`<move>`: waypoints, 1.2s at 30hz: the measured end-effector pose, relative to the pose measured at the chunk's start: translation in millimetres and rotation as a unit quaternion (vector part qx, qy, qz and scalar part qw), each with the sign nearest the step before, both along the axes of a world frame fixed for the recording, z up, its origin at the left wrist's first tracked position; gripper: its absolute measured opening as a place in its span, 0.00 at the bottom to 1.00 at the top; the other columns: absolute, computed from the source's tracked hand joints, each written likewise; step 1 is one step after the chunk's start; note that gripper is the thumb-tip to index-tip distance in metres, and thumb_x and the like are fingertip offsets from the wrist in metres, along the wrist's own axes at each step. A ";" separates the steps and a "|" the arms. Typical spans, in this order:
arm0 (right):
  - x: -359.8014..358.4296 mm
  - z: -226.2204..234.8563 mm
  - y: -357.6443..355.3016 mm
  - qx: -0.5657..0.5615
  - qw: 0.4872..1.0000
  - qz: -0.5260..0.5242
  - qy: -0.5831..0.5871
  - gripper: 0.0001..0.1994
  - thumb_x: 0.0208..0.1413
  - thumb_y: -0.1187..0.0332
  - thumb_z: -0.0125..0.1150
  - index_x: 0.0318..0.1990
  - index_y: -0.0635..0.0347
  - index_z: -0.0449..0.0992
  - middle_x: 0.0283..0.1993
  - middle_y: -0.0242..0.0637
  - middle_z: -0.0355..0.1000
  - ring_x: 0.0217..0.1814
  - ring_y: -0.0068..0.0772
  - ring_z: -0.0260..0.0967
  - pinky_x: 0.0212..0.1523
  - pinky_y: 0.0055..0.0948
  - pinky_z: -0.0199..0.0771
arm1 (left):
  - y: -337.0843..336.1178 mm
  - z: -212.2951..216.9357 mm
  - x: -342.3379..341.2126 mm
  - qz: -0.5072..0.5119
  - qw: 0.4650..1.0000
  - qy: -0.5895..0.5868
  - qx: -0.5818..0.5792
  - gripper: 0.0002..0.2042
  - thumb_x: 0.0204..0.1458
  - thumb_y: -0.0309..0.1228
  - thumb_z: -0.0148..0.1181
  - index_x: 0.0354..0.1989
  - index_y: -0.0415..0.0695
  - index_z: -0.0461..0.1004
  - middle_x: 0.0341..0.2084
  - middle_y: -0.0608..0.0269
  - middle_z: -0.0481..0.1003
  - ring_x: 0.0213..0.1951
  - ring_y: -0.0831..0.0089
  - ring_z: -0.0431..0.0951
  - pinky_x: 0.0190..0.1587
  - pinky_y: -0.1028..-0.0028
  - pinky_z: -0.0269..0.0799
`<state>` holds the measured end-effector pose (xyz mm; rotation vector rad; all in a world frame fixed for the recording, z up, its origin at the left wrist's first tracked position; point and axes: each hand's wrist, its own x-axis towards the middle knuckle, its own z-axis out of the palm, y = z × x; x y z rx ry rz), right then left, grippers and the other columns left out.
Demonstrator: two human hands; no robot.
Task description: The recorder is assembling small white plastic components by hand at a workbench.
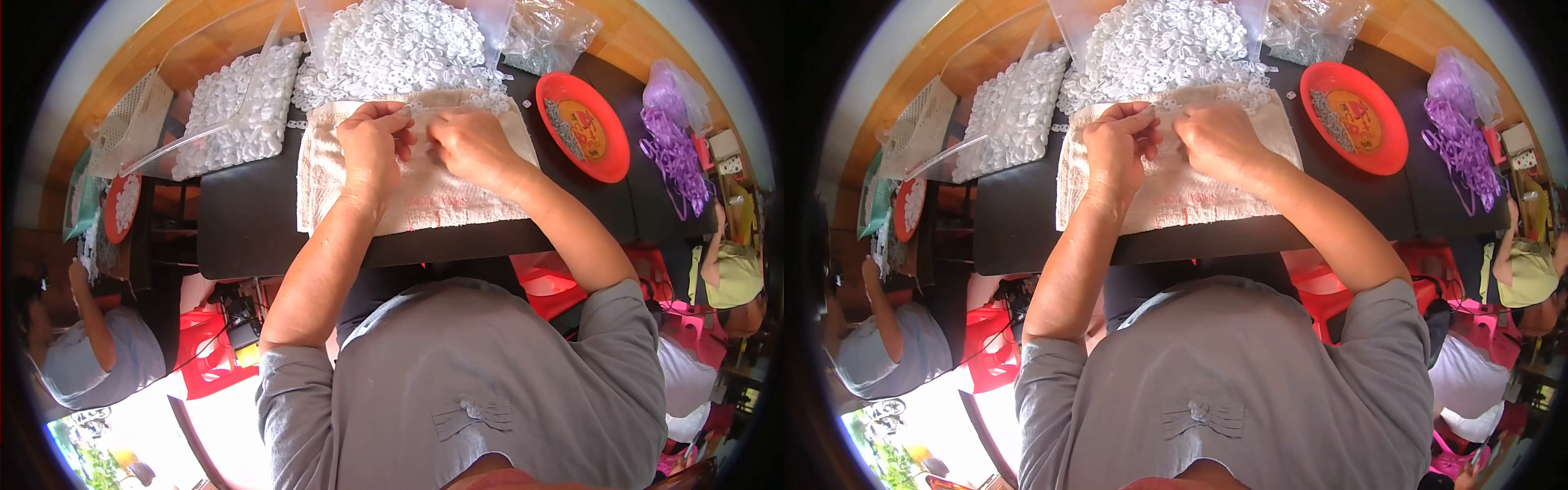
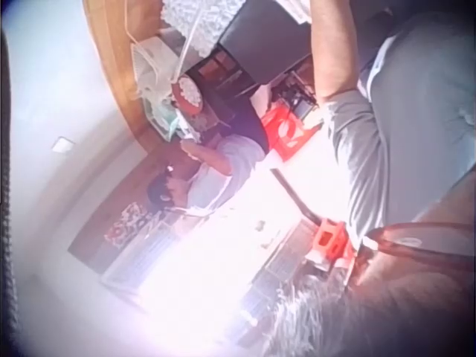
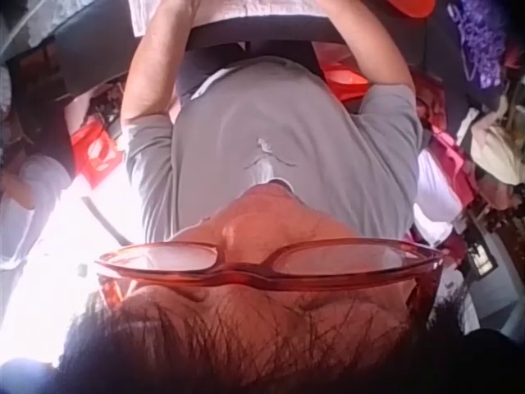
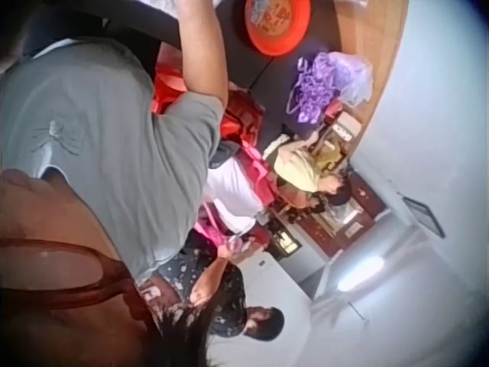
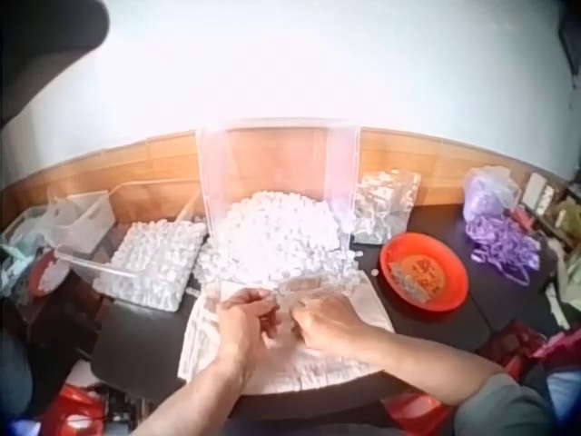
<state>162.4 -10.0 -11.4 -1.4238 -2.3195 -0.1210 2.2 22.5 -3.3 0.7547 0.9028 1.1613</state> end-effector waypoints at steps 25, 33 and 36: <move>9.8 28.0 -2.9 -0.262 0.758 -0.029 0.597 0.05 0.54 0.72 0.60 0.34 0.64 0.77 0.30 0.33 0.75 0.32 0.20 0.71 0.35 0.20 0.69 | -17.1 5.6 9.4 -0.029 0.993 0.043 0.104 0.04 0.49 0.22 0.59 0.32 0.34 0.73 0.22 0.60 0.74 0.19 0.80 0.71 0.16 0.82 0.63; 14.8 33.9 -4.9 -0.268 0.747 -0.005 0.609 0.05 0.54 0.72 0.59 0.34 0.64 0.77 0.29 0.31 0.74 0.31 0.20 0.70 0.35 0.20 0.68 | -21.8 8.0 12.9 -0.065 0.986 0.007 0.153 0.07 0.50 0.18 0.61 0.37 0.33 0.74 0.24 0.62 0.75 0.23 0.80 0.74 0.20 0.83 0.66; 23.9 36.4 -4.9 -0.293 0.757 0.022 0.583 0.05 0.54 0.71 0.60 0.34 0.64 0.77 0.29 0.31 0.74 0.31 0.21 0.70 0.34 0.20 0.69 | -24.3 10.1 13.6 -0.089 0.980 0.020 0.175 0.09 0.49 0.16 0.62 0.39 0.33 0.74 0.26 0.62 0.76 0.24 0.80 0.74 0.20 0.83 0.66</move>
